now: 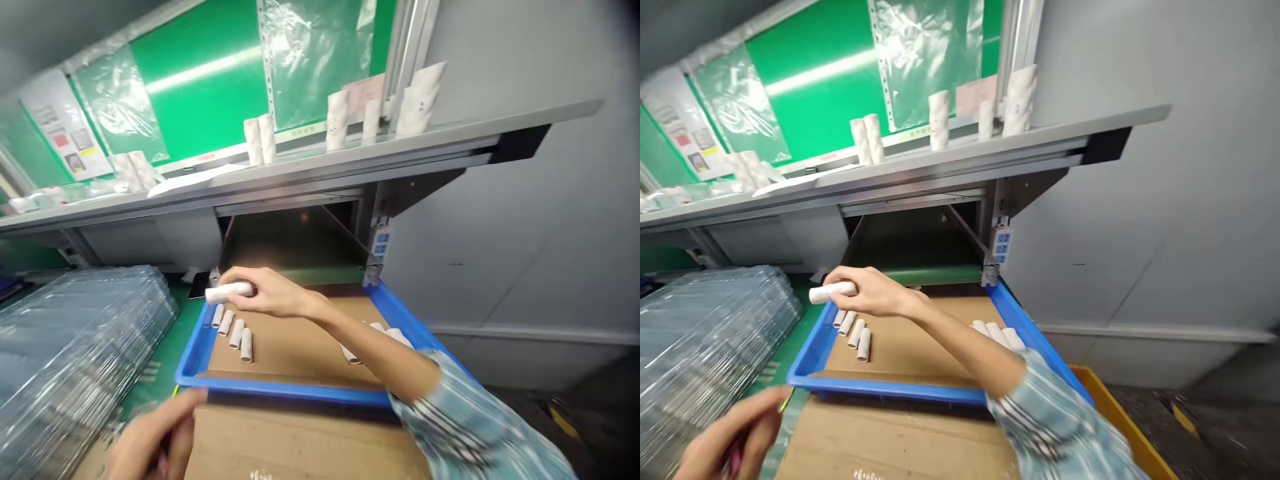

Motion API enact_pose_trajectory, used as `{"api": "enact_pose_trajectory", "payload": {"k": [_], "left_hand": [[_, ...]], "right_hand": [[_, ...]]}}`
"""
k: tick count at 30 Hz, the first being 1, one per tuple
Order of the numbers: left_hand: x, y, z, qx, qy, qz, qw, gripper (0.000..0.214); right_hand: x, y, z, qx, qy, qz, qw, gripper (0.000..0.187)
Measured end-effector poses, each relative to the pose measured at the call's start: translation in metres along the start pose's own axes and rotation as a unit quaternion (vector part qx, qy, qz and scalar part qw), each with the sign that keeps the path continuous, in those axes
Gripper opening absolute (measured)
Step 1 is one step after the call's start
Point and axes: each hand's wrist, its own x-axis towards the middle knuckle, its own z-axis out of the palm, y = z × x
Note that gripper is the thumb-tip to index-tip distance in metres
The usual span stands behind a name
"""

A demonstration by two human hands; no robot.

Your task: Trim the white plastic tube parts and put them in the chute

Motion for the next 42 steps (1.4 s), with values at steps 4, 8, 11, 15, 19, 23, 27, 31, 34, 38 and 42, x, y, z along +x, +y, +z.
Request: {"api": "enact_pose_trajectory", "payload": {"k": [4, 8, 11, 15, 19, 23, 27, 31, 34, 38, 42], "left_hand": [[0.062, 0.024, 0.025, -0.090, 0.013, 0.018, 0.996, 0.071], [0.106, 0.045, 0.066, -0.215, -0.069, 0.064, 0.972, 0.039], [0.118, 0.052, 0.090, -0.281, -0.075, 0.055, 0.955, 0.031], [0.124, 0.051, 0.105, -0.289, -0.099, 0.021, 0.952, 0.033], [0.123, 0.046, 0.110, -0.288, -0.085, 0.004, 0.954, 0.033], [0.121, 0.037, 0.111, -0.284, -0.079, 0.009, 0.956, 0.032], [0.123, 0.034, 0.112, -0.288, -0.078, 0.027, 0.954, 0.031], [0.125, 0.034, 0.111, -0.316, -0.075, 0.069, 0.943, 0.026], [0.122, 0.028, 0.110, -0.295, -0.077, 0.104, 0.947, 0.028], [0.118, 0.018, 0.111, -0.264, -0.075, 0.154, 0.949, 0.038], [0.118, 0.017, 0.112, -0.252, -0.062, 0.200, 0.945, 0.042]], "right_hand": [[-0.070, -0.038, 0.003, 0.251, 0.059, 0.057, 0.964, 0.041], [-0.113, -0.051, 0.004, 0.322, 0.174, 0.110, 0.924, 0.047], [-0.127, -0.045, -0.002, 0.320, 0.234, 0.105, 0.912, 0.047], [-0.131, -0.034, -0.008, 0.314, 0.269, 0.092, 0.906, 0.041], [-0.130, -0.029, -0.006, 0.298, 0.284, 0.096, 0.906, 0.041], [-0.131, -0.027, -0.003, 0.266, 0.278, 0.094, 0.918, 0.038], [-0.130, -0.024, 0.000, 0.227, 0.266, 0.080, 0.934, 0.035], [-0.129, -0.024, 0.003, 0.201, 0.270, 0.073, 0.939, 0.035], [-0.129, -0.028, 0.003, 0.220, 0.257, 0.055, 0.939, 0.036], [-0.128, -0.034, 0.002, 0.220, 0.256, 0.039, 0.940, 0.039], [-0.127, -0.036, 0.002, 0.223, 0.269, 0.043, 0.936, 0.036]]}}
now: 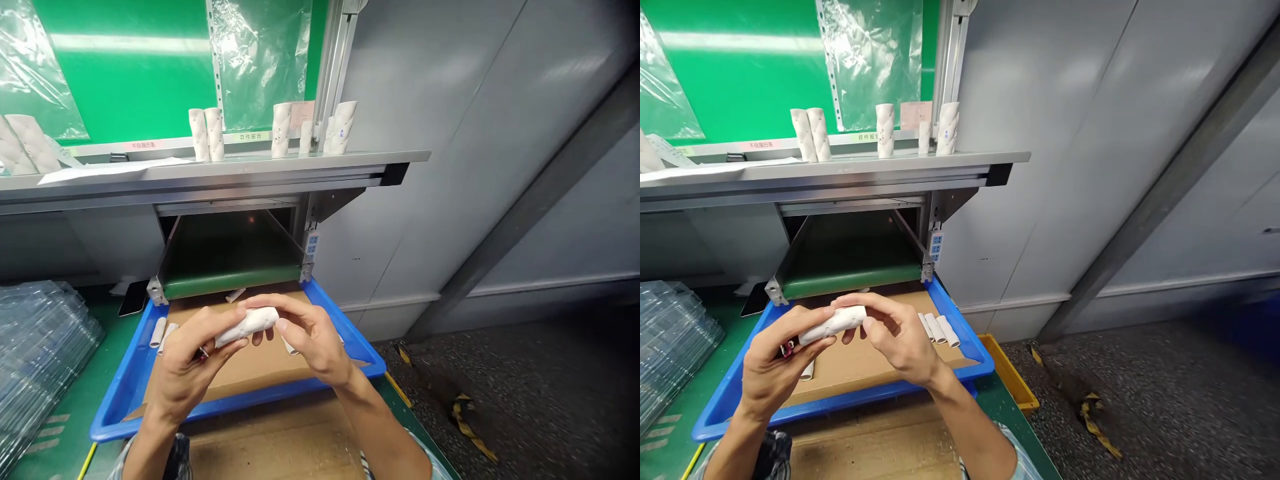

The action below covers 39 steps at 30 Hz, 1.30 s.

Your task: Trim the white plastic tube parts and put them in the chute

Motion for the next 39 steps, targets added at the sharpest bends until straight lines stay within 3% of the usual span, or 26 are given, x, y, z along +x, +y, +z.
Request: {"api": "enact_pose_trajectory", "payload": {"k": [15, 19, 25, 32, 36, 39], "left_hand": [[0.004, 0.006, -0.002, -0.008, -0.008, 0.052, 0.999, 0.046], [0.005, 0.007, -0.001, -0.014, -0.016, 0.050, 0.999, 0.046], [0.007, 0.007, -0.001, -0.002, 0.011, 0.040, 0.999, 0.037], [0.005, 0.006, -0.002, -0.001, -0.001, 0.049, 0.999, 0.040], [0.005, 0.008, 0.000, 0.003, 0.010, 0.015, 1.000, 0.035], [0.007, 0.012, 0.004, 0.007, 0.009, -0.024, 1.000, 0.030]], "right_hand": [[-0.002, 0.002, 0.002, 0.049, 0.004, -0.021, 0.999, 0.025], [-0.001, 0.001, 0.004, 0.048, 0.027, -0.006, 0.998, 0.029], [-0.003, -0.004, 0.006, 0.024, 0.009, -0.012, 1.000, 0.036], [-0.002, 0.000, 0.006, 0.043, 0.013, -0.025, 0.999, 0.026], [-0.003, -0.002, 0.004, 0.010, -0.005, -0.028, 1.000, 0.031], [-0.003, 0.000, 0.004, -0.073, 0.003, -0.027, 0.997, 0.039]]}}
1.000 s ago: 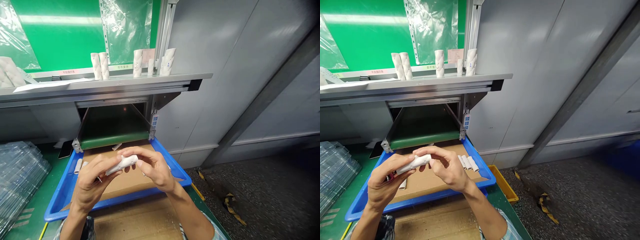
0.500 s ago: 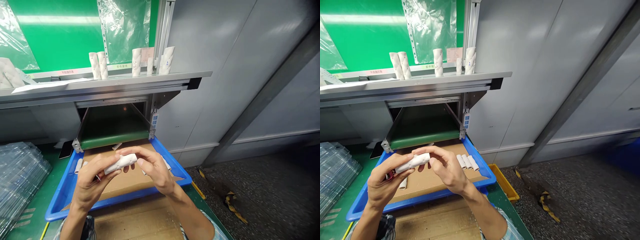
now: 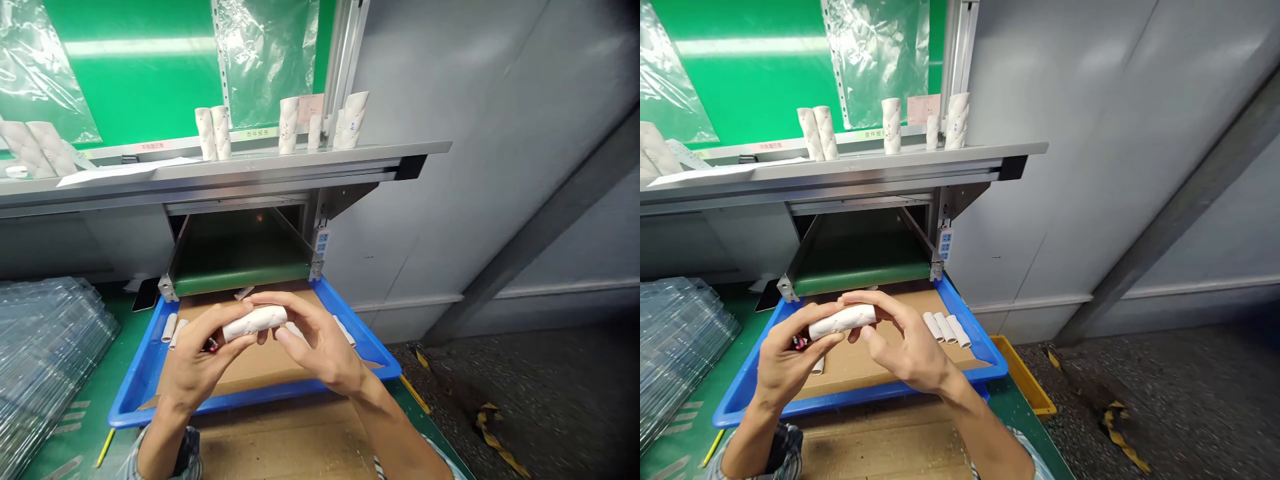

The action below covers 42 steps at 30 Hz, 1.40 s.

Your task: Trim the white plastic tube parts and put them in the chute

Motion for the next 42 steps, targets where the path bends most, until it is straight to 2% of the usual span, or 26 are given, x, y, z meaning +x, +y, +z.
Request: {"api": "enact_pose_trajectory", "payload": {"k": [3, 7, 12, 23, 31, 37, 42], "left_hand": [[0.002, 0.004, 0.005, -0.010, -0.002, -0.025, 1.000, 0.025], [0.000, 0.005, 0.005, -0.053, 0.012, -0.060, 0.997, 0.026], [-0.002, 0.005, 0.001, -0.044, -0.010, -0.087, 0.995, 0.026], [-0.001, 0.004, -0.003, -0.034, -0.021, -0.109, 0.993, 0.026], [-0.007, -0.004, -0.008, -0.011, -0.034, -0.132, 0.991, 0.034], [-0.006, -0.002, -0.010, -0.006, -0.041, -0.160, 0.986, 0.034], [-0.002, -0.003, -0.011, 0.014, -0.044, -0.127, 0.991, 0.032]], "right_hand": [[0.000, 0.005, 0.002, -0.075, 0.021, -0.006, 0.997, 0.040], [0.000, 0.011, 0.003, -0.072, 0.026, -0.001, 0.997, 0.033], [0.000, 0.010, 0.004, -0.075, 0.054, -0.001, 0.996, 0.022], [0.000, 0.006, 0.004, -0.081, 0.048, -0.002, 0.996, 0.022], [-0.001, 0.007, 0.002, -0.115, 0.043, -0.023, 0.992, 0.027], [0.001, 0.003, 0.003, -0.150, 0.037, -0.024, 0.988, 0.025], [0.000, 0.001, 0.005, -0.166, 0.058, -0.042, 0.984, 0.025]]}}
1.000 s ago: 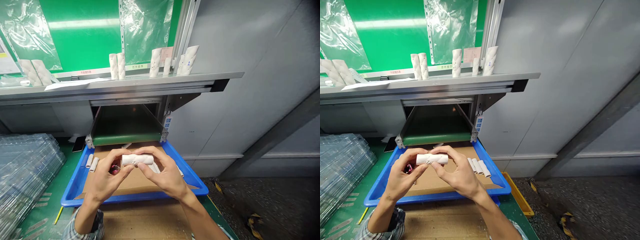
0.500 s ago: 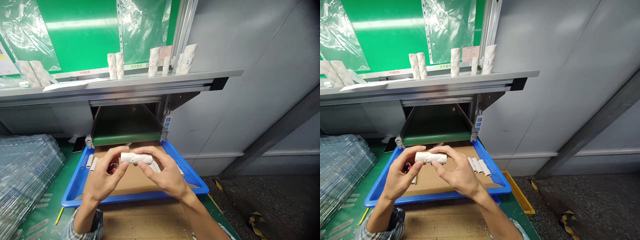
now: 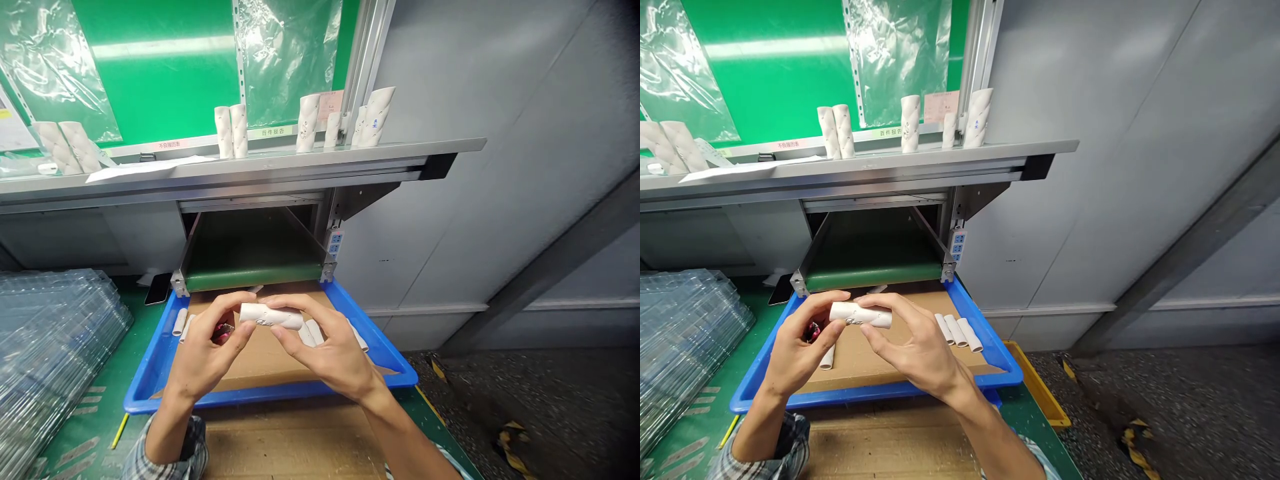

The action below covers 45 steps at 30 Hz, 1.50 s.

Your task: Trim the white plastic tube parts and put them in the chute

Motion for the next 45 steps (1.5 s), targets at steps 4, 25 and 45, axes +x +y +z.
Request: {"api": "enact_pose_trajectory", "payload": {"k": [4, 25, 45], "left_hand": [[-0.001, 0.008, -0.005, 0.071, 0.011, 0.026, 0.997, 0.039], [-0.011, 0.033, -0.006, 0.406, 0.000, 0.140, 0.903, 0.047], [-0.011, 0.030, -0.006, 0.411, -0.037, 0.127, 0.902, 0.048]], "right_hand": [[0.000, 0.002, 0.001, -0.003, 0.012, -0.034, 0.999, 0.027], [-0.008, 0.011, -0.004, -0.015, -0.062, -0.004, 0.998, 0.028], [-0.006, 0.007, -0.007, -0.014, -0.077, 0.001, 0.997, 0.026]]}}
